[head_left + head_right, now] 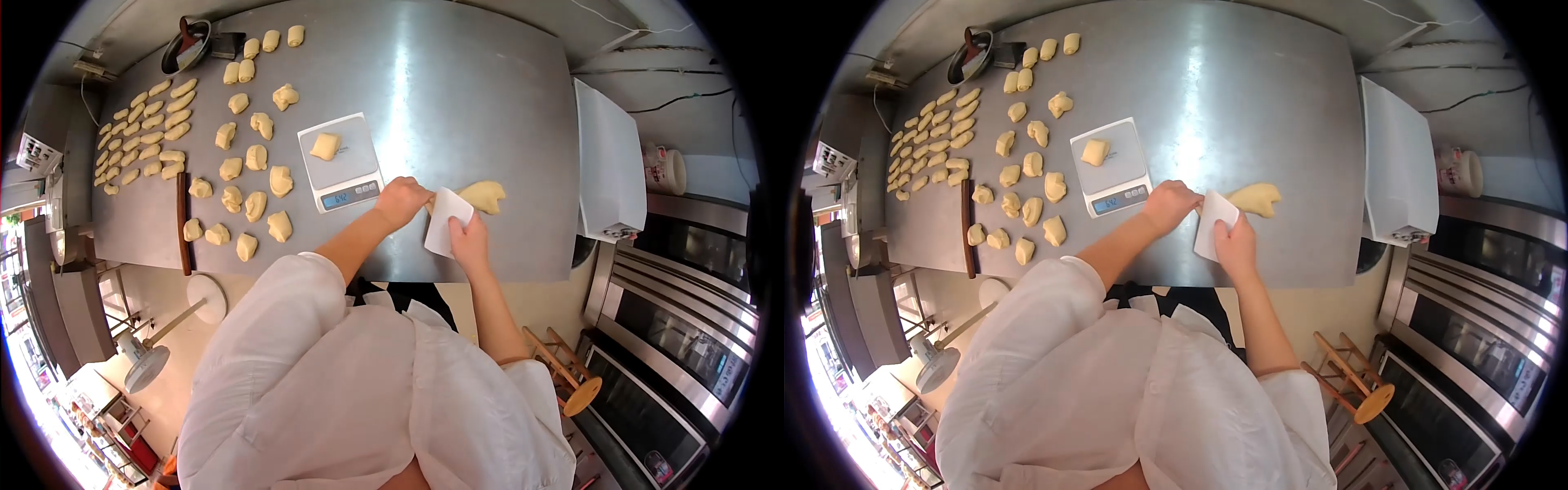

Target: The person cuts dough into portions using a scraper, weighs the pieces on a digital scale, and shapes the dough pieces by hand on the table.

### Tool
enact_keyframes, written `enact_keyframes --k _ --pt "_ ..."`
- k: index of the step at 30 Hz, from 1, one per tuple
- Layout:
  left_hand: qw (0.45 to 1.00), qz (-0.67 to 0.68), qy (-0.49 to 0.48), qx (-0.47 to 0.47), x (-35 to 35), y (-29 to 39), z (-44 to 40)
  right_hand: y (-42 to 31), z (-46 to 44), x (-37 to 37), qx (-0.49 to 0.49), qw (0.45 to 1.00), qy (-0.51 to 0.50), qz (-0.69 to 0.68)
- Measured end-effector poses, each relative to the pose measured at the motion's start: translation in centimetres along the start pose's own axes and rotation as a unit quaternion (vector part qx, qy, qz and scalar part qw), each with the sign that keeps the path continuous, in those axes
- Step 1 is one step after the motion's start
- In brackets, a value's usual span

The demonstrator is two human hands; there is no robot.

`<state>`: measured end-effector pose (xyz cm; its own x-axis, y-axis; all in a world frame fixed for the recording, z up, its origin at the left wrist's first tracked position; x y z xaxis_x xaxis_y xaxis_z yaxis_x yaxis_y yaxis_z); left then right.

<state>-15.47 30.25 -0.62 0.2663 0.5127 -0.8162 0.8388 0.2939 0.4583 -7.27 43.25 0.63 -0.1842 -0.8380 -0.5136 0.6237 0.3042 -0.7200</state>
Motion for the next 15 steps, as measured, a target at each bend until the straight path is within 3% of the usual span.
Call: enact_keyframes --k 3,6,8,12,15 --pt "0.999 -0.048 0.002 -0.006 -0.8 0.0 0.0 -0.9 -0.5 1.6 -0.013 0.999 -0.036 0.012" --pt "0.993 -0.105 -0.041 -0.02 -0.8 0.0 0.4 -2.3 -1.6 3.4 -0.031 0.99 -0.037 0.129" --pt "0.994 -0.099 -0.017 -0.033 -1.6 0.1 0.6 -3.3 -1.8 4.6 -0.026 0.978 -0.051 0.2" --pt "0.992 -0.065 -0.016 -0.102 -1.8 -1.4 1.4 -3.0 -3.3 5.2 0.003 0.977 0.016 0.211" --pt "0.983 -0.08 0.056 -0.155 -8.1 -3.0 2.4 -1.7 -4.4 4.8 -0.056 0.994 0.011 0.098"
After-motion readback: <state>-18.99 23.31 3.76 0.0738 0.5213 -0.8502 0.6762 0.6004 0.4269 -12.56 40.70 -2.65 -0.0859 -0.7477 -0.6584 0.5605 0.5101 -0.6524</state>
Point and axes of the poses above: each hand's wrist, its own z-axis away from the middle knuckle, its own x-axis out of the palm, y = z × x, the point moved 10 cm from there along -z, towards the middle knuckle, and after that the axes turned 12 degrees about x, right-handed, at the moved point
